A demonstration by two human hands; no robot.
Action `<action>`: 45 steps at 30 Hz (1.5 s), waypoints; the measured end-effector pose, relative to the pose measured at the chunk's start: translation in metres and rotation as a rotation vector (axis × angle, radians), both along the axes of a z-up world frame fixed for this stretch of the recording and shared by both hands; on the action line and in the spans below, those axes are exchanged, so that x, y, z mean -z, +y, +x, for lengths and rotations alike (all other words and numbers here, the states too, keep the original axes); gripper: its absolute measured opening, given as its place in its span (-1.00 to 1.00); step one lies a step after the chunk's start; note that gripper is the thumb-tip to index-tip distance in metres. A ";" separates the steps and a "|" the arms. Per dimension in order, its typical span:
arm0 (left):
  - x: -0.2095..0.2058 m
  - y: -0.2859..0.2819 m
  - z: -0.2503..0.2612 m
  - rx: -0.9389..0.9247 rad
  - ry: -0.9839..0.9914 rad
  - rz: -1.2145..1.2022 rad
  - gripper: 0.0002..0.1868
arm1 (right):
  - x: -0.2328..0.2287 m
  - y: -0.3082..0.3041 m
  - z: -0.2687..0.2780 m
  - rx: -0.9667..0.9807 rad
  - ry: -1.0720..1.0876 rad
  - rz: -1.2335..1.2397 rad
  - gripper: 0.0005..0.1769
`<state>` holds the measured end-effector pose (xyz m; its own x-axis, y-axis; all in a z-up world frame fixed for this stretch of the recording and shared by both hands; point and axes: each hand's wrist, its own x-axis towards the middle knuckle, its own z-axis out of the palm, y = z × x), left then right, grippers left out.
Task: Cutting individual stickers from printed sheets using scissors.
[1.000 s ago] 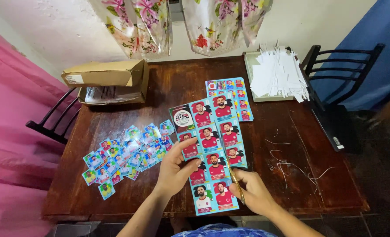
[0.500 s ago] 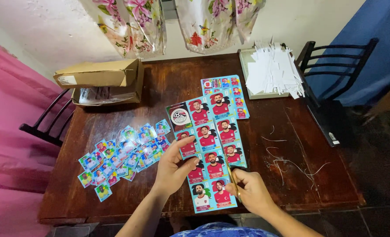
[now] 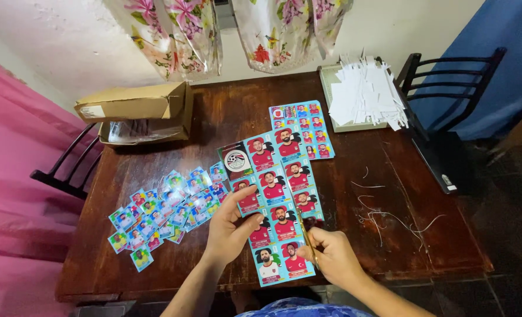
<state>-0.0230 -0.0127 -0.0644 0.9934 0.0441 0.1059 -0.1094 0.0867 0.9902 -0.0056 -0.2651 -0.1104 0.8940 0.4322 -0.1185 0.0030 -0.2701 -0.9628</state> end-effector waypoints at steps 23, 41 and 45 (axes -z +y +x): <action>0.028 0.000 -0.008 0.090 0.192 -0.101 -0.36 | 0.035 0.014 0.038 -0.079 0.075 0.184 -0.40; 0.051 0.000 -0.001 0.062 0.216 -0.088 -0.36 | 0.058 0.021 0.041 0.005 0.023 -0.029 -0.58; 0.086 0.001 0.001 0.001 0.240 -0.059 -0.38 | 0.085 0.033 0.051 0.007 0.153 0.035 -0.64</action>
